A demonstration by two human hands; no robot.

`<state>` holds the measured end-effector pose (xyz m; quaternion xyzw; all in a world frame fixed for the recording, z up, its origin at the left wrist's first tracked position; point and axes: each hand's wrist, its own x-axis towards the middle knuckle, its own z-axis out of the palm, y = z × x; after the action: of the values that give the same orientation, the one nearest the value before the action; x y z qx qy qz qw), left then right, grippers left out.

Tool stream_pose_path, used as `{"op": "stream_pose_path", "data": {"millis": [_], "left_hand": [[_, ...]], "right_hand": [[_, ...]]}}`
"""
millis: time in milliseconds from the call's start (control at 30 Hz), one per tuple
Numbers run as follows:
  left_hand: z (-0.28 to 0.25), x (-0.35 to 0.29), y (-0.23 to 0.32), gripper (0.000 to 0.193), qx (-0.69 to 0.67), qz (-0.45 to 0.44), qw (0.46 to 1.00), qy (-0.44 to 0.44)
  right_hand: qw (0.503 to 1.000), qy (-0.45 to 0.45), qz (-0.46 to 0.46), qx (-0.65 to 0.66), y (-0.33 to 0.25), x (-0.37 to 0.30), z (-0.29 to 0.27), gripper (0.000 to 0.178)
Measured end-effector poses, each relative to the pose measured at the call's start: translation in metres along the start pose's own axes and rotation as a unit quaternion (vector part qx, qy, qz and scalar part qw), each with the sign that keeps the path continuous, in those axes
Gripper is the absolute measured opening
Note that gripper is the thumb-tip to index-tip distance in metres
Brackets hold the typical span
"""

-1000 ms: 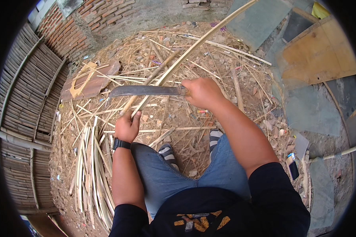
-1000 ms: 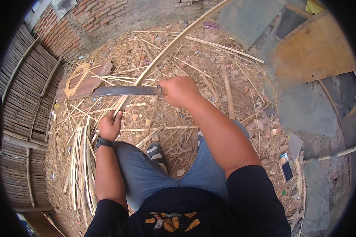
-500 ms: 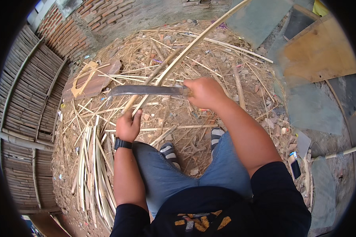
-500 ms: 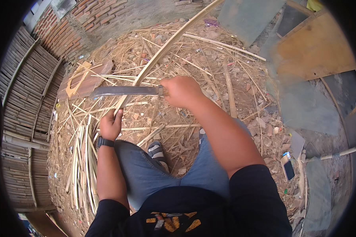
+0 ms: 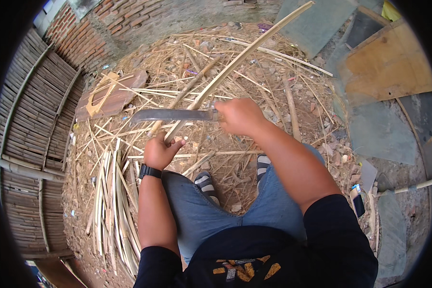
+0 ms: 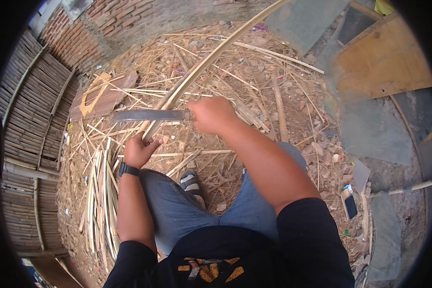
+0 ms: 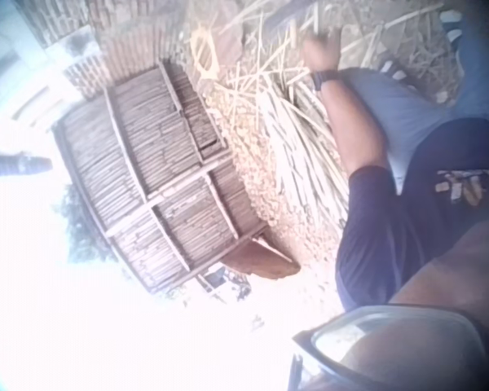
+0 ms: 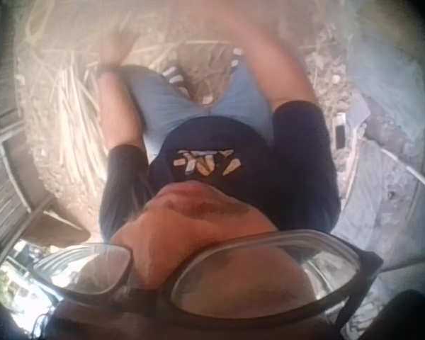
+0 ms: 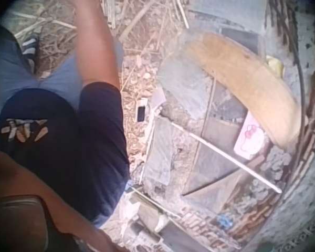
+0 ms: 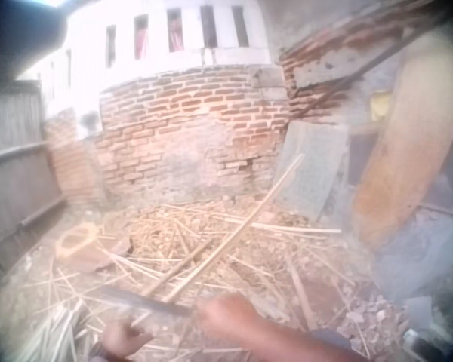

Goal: The person sits on the ground and uses a knife to split long bamboo strips into thinner pieces. They hold the bamboo with one hand and use the knife to carefully shave and separate the material, creating a pile of thin strips.

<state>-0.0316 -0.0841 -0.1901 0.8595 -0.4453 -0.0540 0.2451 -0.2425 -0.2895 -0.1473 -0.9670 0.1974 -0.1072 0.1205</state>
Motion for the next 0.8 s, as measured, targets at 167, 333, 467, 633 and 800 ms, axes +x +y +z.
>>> {"op": "stream_pose_path", "data": {"millis": [167,333,467,633,800], "left_hand": [[-0.012,-0.004,-0.007,0.053,0.018,-0.011,0.999,0.030],[-0.010,-0.005,-0.009,0.052,0.013,-0.020,1.000,0.017],[-0.021,-0.010,0.004,0.052,-0.002,-0.018,0.999,0.036],[-0.081,-0.044,-0.004,0.038,-0.015,0.029,0.994,0.100],[-0.111,-0.118,-0.024,0.038,-0.009,0.022,0.995,0.097]], "right_hand": [[0.957,0.146,0.205,0.147,0.063,0.012,-0.018,0.022],[0.977,0.096,0.153,0.109,0.039,0.007,-0.005,0.021],[0.997,0.075,-0.006,0.005,0.027,-0.003,-0.013,0.019],[0.956,0.157,0.156,0.191,0.075,-0.017,-0.061,0.020],[0.966,0.153,0.056,0.198,0.055,-0.019,-0.042,0.022]]}}
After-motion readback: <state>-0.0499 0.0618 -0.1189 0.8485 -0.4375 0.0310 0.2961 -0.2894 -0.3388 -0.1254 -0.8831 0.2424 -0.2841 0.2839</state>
